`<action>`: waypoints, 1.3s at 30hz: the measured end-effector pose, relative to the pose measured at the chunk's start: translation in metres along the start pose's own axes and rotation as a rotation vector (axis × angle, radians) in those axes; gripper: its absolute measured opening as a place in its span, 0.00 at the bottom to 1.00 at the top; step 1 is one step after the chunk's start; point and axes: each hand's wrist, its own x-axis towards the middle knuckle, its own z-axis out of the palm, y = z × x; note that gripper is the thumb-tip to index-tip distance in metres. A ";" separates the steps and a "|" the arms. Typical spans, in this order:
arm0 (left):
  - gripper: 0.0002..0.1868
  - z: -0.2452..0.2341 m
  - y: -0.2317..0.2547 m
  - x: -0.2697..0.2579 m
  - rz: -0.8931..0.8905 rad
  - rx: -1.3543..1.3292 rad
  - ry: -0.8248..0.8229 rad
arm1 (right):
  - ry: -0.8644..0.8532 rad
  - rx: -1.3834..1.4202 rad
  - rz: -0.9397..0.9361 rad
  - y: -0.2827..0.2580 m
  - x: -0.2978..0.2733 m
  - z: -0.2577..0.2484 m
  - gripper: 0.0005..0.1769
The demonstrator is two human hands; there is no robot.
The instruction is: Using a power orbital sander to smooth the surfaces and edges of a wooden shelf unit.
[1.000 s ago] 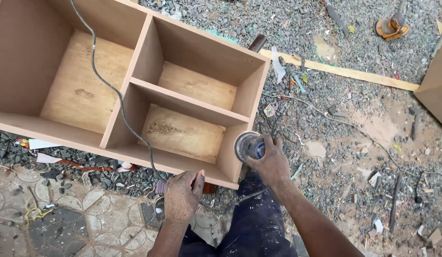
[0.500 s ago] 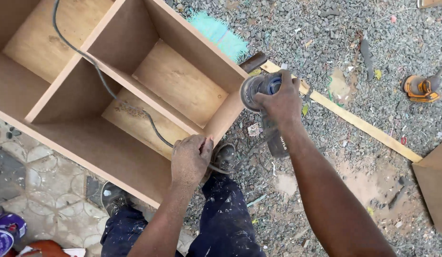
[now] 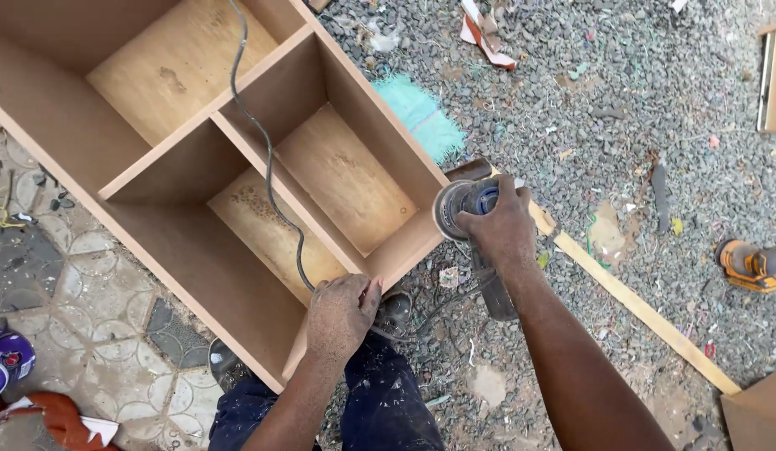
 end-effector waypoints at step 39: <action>0.07 -0.040 -0.033 -0.107 -0.228 0.300 0.395 | -0.038 -0.003 -0.103 0.010 -0.064 0.056 0.41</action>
